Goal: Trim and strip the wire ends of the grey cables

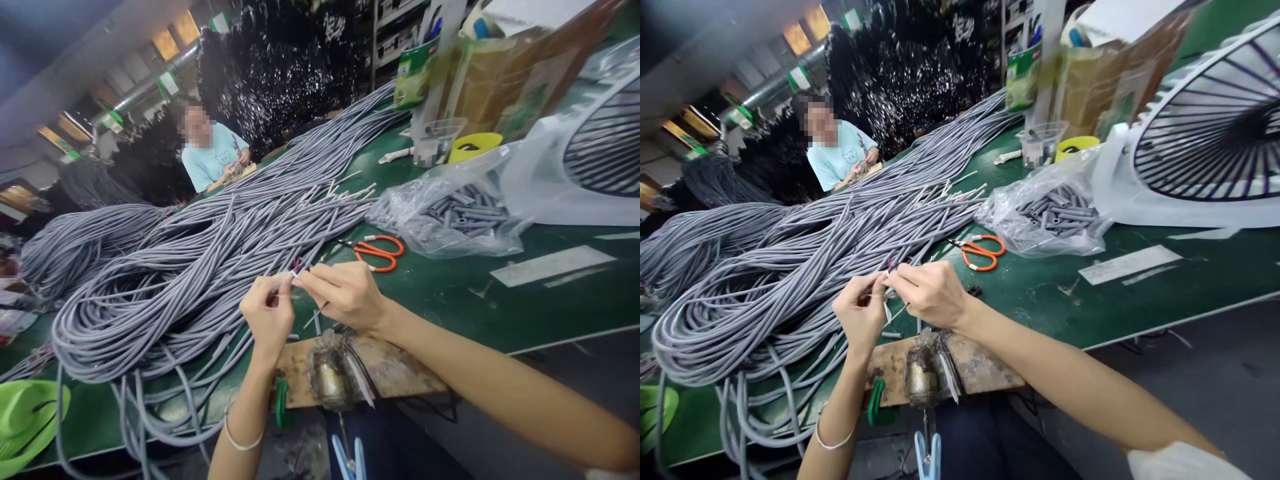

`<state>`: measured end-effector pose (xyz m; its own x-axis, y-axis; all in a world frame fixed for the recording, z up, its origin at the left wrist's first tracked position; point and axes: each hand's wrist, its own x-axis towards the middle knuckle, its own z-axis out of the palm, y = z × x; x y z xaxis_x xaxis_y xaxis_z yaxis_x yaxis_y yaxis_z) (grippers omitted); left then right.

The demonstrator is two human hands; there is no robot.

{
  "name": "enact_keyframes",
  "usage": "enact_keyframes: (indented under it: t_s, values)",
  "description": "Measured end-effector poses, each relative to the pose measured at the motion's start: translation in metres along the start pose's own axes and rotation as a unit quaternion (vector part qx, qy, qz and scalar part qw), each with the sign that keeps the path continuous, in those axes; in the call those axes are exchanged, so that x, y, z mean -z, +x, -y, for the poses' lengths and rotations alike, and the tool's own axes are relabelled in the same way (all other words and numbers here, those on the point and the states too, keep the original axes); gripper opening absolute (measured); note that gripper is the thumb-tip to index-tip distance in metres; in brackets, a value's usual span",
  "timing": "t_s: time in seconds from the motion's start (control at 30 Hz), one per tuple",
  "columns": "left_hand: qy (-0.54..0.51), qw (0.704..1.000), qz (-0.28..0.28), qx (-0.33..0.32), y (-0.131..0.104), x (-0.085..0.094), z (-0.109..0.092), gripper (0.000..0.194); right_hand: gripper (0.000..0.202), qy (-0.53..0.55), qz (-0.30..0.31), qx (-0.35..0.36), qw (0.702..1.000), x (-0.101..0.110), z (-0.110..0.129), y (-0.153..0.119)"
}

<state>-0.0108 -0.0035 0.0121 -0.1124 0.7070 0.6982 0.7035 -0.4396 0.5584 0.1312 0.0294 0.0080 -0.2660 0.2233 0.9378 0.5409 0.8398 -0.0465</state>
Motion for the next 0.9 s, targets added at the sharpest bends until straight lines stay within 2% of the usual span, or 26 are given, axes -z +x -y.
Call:
enact_keyframes:
  t_s: [0.03, 0.1, 0.17, 0.23, 0.27, 0.37, 0.43, 0.5, 0.57, 0.63, 0.7, 0.77, 0.83, 0.9]
  values:
    - [0.021, 0.998, 0.027, -0.046, 0.0, 0.001, -0.001, 0.013, 0.028, 0.016, 0.003, -0.003, 1.0, 0.001, -0.001, 0.001]
    - [0.021, 0.991, 0.087, -0.104, 0.0, 0.003, -0.002, 0.013, 0.029, 0.069, 0.022, -0.068, 0.995, 0.003, -0.007, 0.004]
    - [-0.022, 0.987, 0.123, -0.097, 0.0, 0.005, -0.003, 0.013, 0.028, 0.152, 0.046, -0.171, 0.972, 0.006, -0.015, 0.008]
    - [-0.1, 0.988, 0.117, -0.029, 0.0, 0.007, -0.002, 0.015, 0.026, 0.234, 0.072, -0.251, 0.936, 0.009, -0.02, 0.013]
    - [-0.152, 0.983, 0.102, 0.02, 0.001, 0.007, 0.0, 0.018, 0.026, 0.26, 0.083, -0.27, 0.923, 0.011, -0.022, 0.015]
    - [-0.273, 0.949, 0.047, 0.152, 0.003, 0.008, 0.005, 0.025, 0.025, 0.282, 0.095, -0.252, 0.921, 0.016, -0.021, 0.02]
    - [-0.257, 0.948, 0.038, 0.186, 0.003, 0.007, 0.009, 0.024, 0.023, 0.282, 0.09, -0.216, 0.93, 0.02, -0.019, 0.021]
    - [-0.179, 0.97, 0.066, 0.154, 0.003, 0.005, 0.01, 0.015, 0.022, 0.273, 0.078, -0.198, 0.938, 0.024, -0.018, 0.022]
    - [-0.101, 0.987, 0.11, 0.063, 0.001, 0.005, 0.008, 0.008, 0.021, 0.251, 0.062, -0.21, 0.943, 0.026, -0.021, 0.021]
    - [-0.055, 0.99, 0.118, -0.047, -0.002, 0.005, 0.005, 0.008, 0.023, 0.223, 0.048, -0.243, 0.943, 0.024, -0.026, 0.02]
    - [-0.025, 0.989, 0.067, -0.133, -0.004, 0.007, 0.001, 0.011, 0.023, 0.208, 0.048, -0.28, 0.936, 0.02, -0.032, 0.018]
    - [0.002, 0.985, -0.015, -0.169, -0.007, 0.009, -0.002, 0.015, 0.022, 0.213, 0.069, -0.302, 0.927, 0.016, -0.036, 0.016]
    - [0.005, 0.986, -0.084, -0.147, -0.008, 0.01, -0.005, 0.015, 0.022, 0.228, 0.094, -0.311, 0.918, 0.011, -0.035, 0.014]
    - [-0.028, 0.989, -0.119, -0.086, -0.008, 0.011, -0.006, 0.01, 0.022, 0.238, 0.097, -0.311, 0.915, 0.009, -0.029, 0.014]
